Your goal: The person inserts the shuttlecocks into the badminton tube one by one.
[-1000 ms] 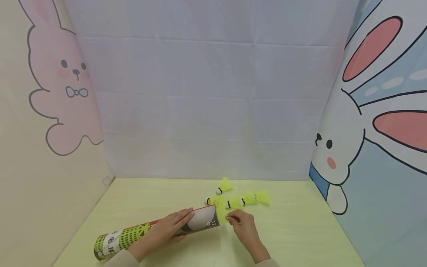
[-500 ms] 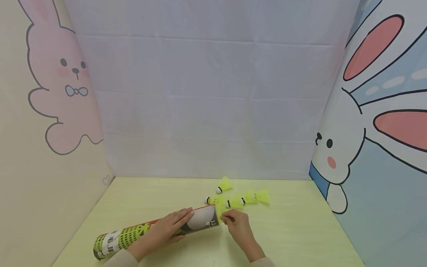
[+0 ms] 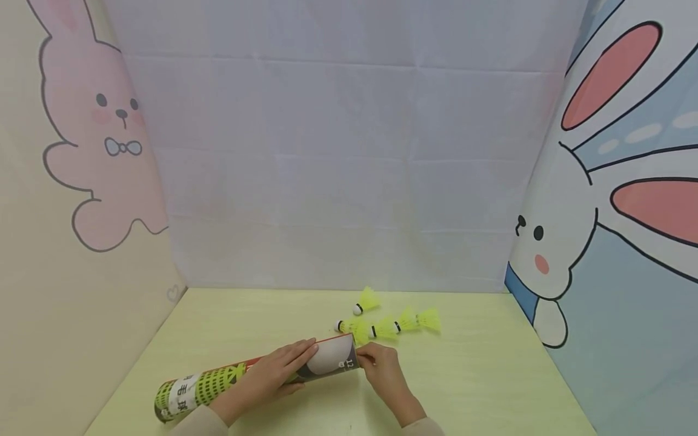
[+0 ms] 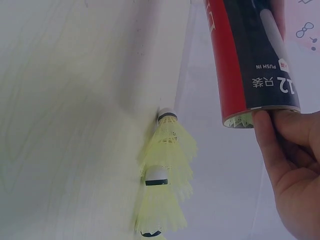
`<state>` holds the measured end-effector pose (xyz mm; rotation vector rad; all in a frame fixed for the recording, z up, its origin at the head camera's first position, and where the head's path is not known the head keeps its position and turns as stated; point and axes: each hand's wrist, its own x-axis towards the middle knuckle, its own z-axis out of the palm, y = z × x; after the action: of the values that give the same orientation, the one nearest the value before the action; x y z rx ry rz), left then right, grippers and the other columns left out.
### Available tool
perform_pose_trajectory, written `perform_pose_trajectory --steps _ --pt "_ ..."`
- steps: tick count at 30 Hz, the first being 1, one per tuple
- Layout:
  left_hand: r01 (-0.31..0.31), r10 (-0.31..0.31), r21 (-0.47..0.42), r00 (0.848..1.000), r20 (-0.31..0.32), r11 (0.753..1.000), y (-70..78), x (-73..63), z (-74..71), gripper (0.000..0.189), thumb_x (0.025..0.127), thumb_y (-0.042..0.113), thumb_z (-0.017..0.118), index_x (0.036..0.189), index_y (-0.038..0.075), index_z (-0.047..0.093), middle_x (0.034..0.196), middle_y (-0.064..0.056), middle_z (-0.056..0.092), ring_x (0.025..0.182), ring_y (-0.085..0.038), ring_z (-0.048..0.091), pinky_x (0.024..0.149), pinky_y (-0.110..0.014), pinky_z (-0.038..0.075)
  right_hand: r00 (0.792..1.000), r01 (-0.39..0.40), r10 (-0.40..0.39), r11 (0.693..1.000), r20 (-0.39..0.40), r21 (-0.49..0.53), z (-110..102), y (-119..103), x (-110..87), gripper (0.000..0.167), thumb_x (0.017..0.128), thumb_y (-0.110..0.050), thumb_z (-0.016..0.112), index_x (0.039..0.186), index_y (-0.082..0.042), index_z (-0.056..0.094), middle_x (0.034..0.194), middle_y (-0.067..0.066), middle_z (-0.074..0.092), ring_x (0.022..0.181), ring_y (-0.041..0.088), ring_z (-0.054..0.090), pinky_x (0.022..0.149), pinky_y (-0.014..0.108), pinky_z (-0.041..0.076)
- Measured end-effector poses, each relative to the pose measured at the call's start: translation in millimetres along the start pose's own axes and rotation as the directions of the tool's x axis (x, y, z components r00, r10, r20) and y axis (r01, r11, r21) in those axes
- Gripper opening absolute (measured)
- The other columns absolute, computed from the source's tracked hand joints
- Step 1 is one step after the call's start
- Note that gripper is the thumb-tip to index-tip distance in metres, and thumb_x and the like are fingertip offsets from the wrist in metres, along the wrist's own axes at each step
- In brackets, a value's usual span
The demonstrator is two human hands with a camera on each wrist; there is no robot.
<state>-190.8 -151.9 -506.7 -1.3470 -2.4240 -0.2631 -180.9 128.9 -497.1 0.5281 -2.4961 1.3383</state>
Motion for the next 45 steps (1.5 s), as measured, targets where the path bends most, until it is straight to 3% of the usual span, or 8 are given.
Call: perform_pose_trajectory --steps 7,14,24,35,45 --pt "-0.004 0.004 -0.007 1.000 -0.003 1.000 -0.5 1.1 -1.3 0.090 0.078 0.030 0.081 0.150 0.005 0.033 0.151 -0.009 0.038 0.128 -0.023 0.048 0.097 -0.038 0.048 0.999 -0.002 0.002 1.000 0.033 -0.001 -2.8 0.0 1.3 0.014 0.079 0.007 0.072 0.084 -0.006 0.075 0.077 0.003 0.070 0.068 0.007 0.065 0.061 0.019 0.055" --pt "-0.006 0.006 0.018 1.000 0.003 1.000 -1.5 -1.7 -1.2 0.083 0.084 0.036 0.074 0.150 0.005 0.033 0.152 -0.008 0.037 0.130 -0.022 0.047 0.099 -0.036 0.047 0.998 -0.016 0.017 1.000 0.057 -0.012 -8.9 8.0 -1.3 0.008 0.082 -0.003 0.072 0.088 -0.008 0.075 0.080 0.003 0.071 0.067 0.006 0.064 0.058 0.021 0.054" --pt "-0.006 0.006 0.005 1.000 -0.023 1.000 -2.5 -3.5 -1.3 0.090 0.076 0.030 0.082 0.149 0.004 0.035 0.151 -0.009 0.038 0.129 -0.023 0.047 0.097 -0.037 0.047 0.986 -0.165 0.164 0.983 -0.013 -0.076 -35.4 26.1 5.1 0.007 0.084 -0.003 0.071 0.088 -0.008 0.073 0.080 0.001 0.069 0.069 0.008 0.064 0.061 0.020 0.053" --pt "-0.013 0.012 -0.011 1.000 -0.026 1.000 -3.8 -6.1 -0.1 0.090 0.076 0.028 0.082 0.148 0.002 0.035 0.148 -0.012 0.041 0.127 -0.024 0.049 0.096 -0.037 0.049 0.975 -0.213 0.196 0.958 -0.103 -0.191 -80.7 66.2 13.8 0.011 0.088 -0.002 0.068 0.099 0.001 0.071 0.092 0.010 0.070 0.082 0.024 0.066 0.067 0.027 0.055" --pt "-0.001 0.001 -0.019 1.000 -0.013 1.000 -3.0 -6.1 -3.7 0.088 0.078 0.029 0.081 0.148 0.002 0.035 0.149 -0.011 0.040 0.127 -0.024 0.049 0.096 -0.038 0.049 0.939 -0.334 0.303 0.918 -0.165 -0.216 -102.3 110.4 11.1 0.024 0.091 0.001 0.062 0.111 0.013 0.061 0.099 0.024 0.065 0.092 0.038 0.063 0.076 0.042 0.055"
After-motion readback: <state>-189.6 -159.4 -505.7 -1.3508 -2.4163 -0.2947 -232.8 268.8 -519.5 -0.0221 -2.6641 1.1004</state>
